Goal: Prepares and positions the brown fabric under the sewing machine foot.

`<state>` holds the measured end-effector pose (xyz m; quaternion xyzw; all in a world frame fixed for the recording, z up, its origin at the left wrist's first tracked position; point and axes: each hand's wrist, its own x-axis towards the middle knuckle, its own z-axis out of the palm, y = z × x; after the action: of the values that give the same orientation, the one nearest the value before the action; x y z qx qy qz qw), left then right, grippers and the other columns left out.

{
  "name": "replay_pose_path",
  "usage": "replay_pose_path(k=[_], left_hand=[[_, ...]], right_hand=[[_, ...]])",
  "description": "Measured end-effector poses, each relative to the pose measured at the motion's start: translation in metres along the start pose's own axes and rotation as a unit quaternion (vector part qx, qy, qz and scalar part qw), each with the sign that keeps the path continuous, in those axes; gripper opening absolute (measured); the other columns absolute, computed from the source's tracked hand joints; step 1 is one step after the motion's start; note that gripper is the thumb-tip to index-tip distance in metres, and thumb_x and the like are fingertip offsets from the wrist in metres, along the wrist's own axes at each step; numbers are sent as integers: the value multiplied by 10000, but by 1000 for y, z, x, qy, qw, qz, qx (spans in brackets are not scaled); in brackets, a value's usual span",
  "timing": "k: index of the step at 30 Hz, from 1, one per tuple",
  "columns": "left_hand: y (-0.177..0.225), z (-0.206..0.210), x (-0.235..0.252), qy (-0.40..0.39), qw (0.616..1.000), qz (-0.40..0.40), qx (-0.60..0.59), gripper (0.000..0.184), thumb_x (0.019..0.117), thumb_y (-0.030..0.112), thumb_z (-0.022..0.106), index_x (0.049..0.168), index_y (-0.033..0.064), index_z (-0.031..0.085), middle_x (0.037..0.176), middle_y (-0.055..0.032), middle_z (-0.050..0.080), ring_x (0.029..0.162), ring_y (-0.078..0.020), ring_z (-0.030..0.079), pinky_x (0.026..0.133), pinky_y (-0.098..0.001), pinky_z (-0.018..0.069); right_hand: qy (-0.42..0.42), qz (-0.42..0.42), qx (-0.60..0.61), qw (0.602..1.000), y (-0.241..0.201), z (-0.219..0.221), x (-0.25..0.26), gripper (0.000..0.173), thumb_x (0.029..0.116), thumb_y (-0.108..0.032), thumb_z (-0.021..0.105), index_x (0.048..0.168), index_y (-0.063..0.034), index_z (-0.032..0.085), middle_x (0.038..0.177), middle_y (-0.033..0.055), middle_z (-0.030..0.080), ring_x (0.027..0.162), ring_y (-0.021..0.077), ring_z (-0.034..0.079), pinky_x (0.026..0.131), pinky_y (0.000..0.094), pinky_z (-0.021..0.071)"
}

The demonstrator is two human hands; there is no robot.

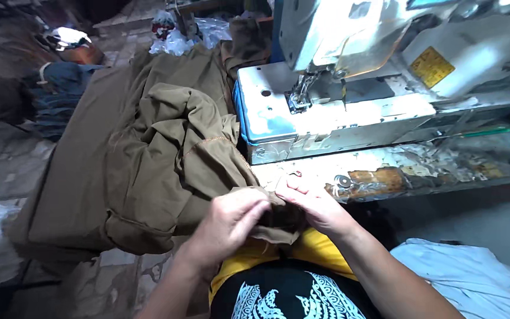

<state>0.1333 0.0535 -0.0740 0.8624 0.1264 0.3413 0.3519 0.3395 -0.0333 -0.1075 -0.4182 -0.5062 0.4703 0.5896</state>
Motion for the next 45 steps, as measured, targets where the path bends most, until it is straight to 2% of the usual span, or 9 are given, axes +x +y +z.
replay_pose_path(k=[4, 9, 16, 20, 30, 33, 38, 42, 45], left_hand=[[-38, -109, -53, 171, 904, -136, 367, 404, 1078, 262, 496, 1063, -96, 683, 972, -267, 706, 865, -334, 710, 784, -510, 566], [16, -88, -54, 130, 939, -147, 284, 500, 1006, 359, 628, 1332, -18, 587, 1393, -240, 541, 1317, -314, 519, 1067, -496, 438], [5, 3, -22, -8, 982, -139, 124, 297, 906, 355, 694, 1087, 126, 748, 973, 27, 718, 962, -80, 652, 880, -288, 524], [7, 3, -59, -21, 988, -148, 28, 186, 896, 263, 717, 939, 83, 703, 900, 22, 669, 937, -7, 610, 859, -158, 491], [17, -5, -58, 74, 962, -161, -209, 113, 972, 255, 693, 1015, 155, 720, 999, 93, 716, 996, -1, 663, 937, -217, 543], [18, -9, -54, 80, 963, -184, -181, 95, 955, 216, 707, 1001, 132, 705, 923, 84, 708, 845, 25, 663, 769, -154, 561], [23, 11, -44, 90, 986, -71, 124, 374, 927, 355, 743, 1227, 145, 667, 1158, -39, 658, 1133, -100, 606, 989, -262, 495], [19, 38, -24, 141, 987, 43, 66, 107, 961, 136, 704, 985, 65, 781, 928, -65, 705, 948, -123, 647, 872, -240, 525], [22, -5, -39, 195, 979, -42, 51, 98, 1003, 202, 655, 999, 172, 748, 970, 83, 736, 916, -1, 672, 826, -190, 556]], right_hand=[[42, 10, 71, 997, -6, -14, 0, 243, 1025, -126, 548, 827, -155, 686, 758, -88, 653, 746, -24, 617, 738, 172, 525], [23, 6, -19, 1000, -4, -7, 1, 187, 1016, -158, 594, 864, -143, 702, 800, -115, 664, 777, -52, 617, 749, 152, 522], [-9, -180, -333, 926, -13, -5, -33, 114, 961, -101, 612, 1014, -47, 696, 981, 42, 708, 965, 42, 642, 890, 178, 503], [7, -101, -411, 906, 2, -1, -52, 290, 904, -79, 558, 1163, -38, 681, 1057, 82, 719, 985, 128, 673, 886, 272, 542], [20, 72, 58, 996, -14, -9, -41, 151, 827, -87, 795, 917, -167, 704, 915, -70, 723, 857, -2, 678, 791, 172, 573], [59, 86, 194, 976, -19, 0, -35, 107, 938, -67, 683, 976, -126, 763, 909, -16, 753, 840, 22, 702, 794, 200, 588], [72, 67, 136, 986, -8, 5, -29, 114, 966, -76, 662, 995, -98, 770, 928, -20, 748, 862, 17, 689, 811, 188, 572], [58, 52, 104, 991, -7, 5, -31, 95, 955, -101, 684, 981, -102, 775, 923, -27, 744, 863, 9, 684, 804, 183, 570], [81, 28, 58, 995, -5, -4, -35, 87, 951, -103, 691, 986, -109, 770, 920, -48, 743, 843, -1, 678, 789, 173, 569]])
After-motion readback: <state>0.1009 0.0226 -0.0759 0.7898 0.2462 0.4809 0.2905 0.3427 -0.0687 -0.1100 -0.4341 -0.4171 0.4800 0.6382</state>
